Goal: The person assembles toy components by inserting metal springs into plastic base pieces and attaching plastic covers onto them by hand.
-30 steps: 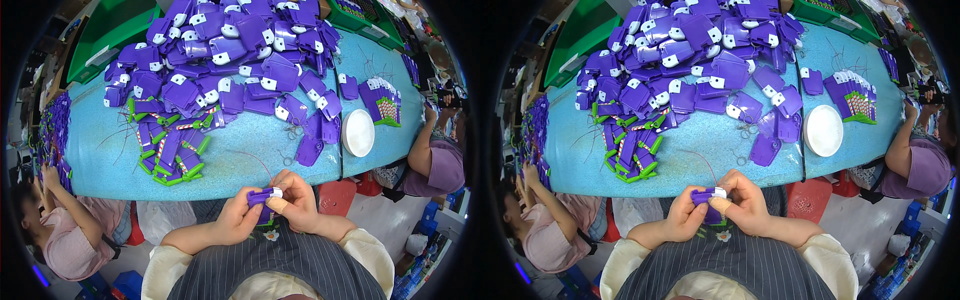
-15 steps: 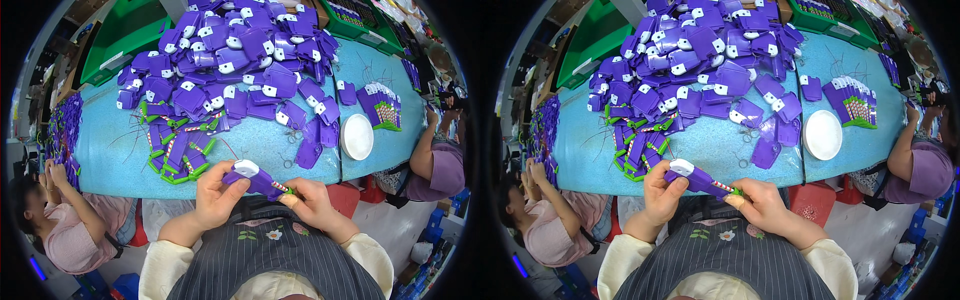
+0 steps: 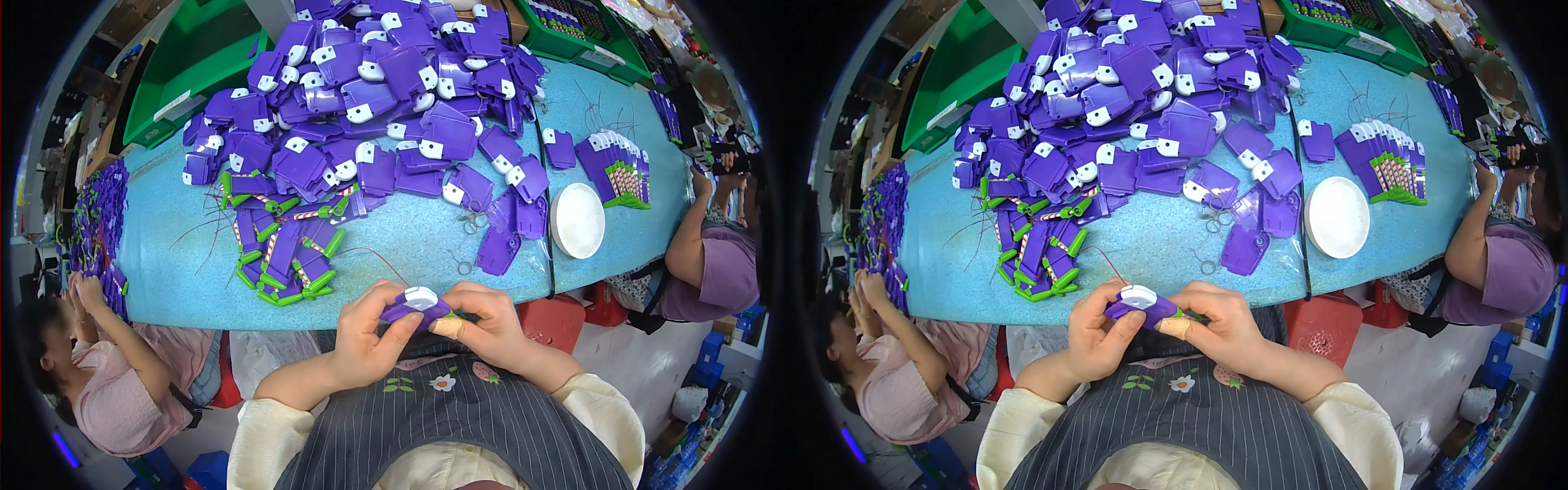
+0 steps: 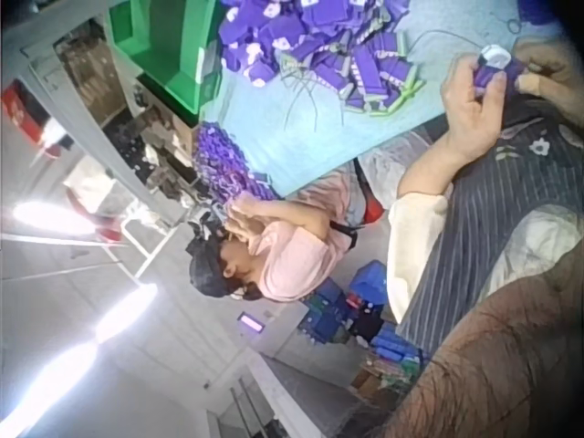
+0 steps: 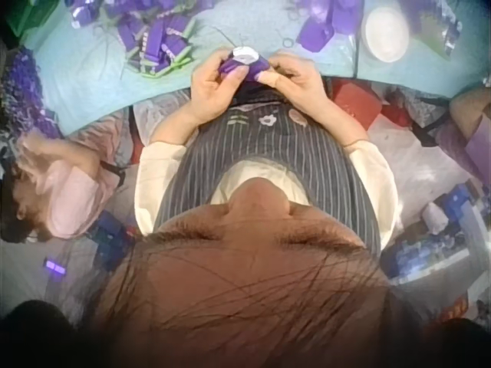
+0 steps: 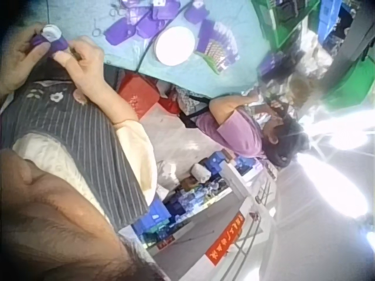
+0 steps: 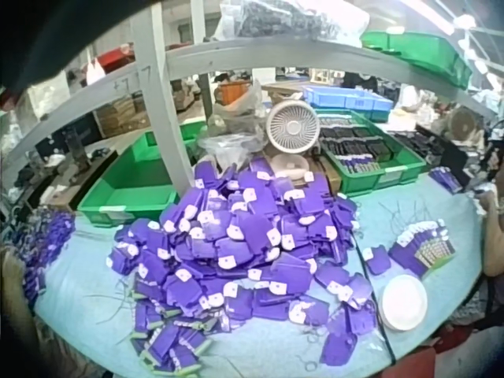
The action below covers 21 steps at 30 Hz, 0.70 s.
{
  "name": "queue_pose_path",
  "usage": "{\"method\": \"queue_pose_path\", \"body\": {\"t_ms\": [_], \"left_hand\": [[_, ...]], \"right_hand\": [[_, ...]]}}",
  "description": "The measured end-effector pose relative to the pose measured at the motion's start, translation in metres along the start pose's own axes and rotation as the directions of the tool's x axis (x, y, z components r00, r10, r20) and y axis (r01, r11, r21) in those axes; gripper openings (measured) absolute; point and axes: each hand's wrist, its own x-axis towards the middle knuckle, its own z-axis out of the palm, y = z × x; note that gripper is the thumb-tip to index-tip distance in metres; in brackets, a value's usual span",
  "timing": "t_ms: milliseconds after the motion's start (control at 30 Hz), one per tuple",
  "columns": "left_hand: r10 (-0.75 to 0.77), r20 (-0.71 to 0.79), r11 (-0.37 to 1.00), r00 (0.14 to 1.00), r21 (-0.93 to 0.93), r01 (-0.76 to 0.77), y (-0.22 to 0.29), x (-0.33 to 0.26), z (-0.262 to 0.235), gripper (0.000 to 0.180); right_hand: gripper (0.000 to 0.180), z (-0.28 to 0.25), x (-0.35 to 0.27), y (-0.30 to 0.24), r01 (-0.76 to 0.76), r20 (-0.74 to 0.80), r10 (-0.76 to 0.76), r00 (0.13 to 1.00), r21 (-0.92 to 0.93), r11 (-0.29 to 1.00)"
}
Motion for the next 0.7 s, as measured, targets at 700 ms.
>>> {"method": "queue_pose_path", "body": {"t_ms": [700], "left_hand": [[0.209, -0.165, 0.519, 0.964, 0.854, 0.034, 0.022, 0.084, -0.1, 0.048]], "right_hand": [[0.027, -0.242, 0.039, 0.052, -0.269, -0.615, -0.354, 0.705, -0.694, 0.668]]}}
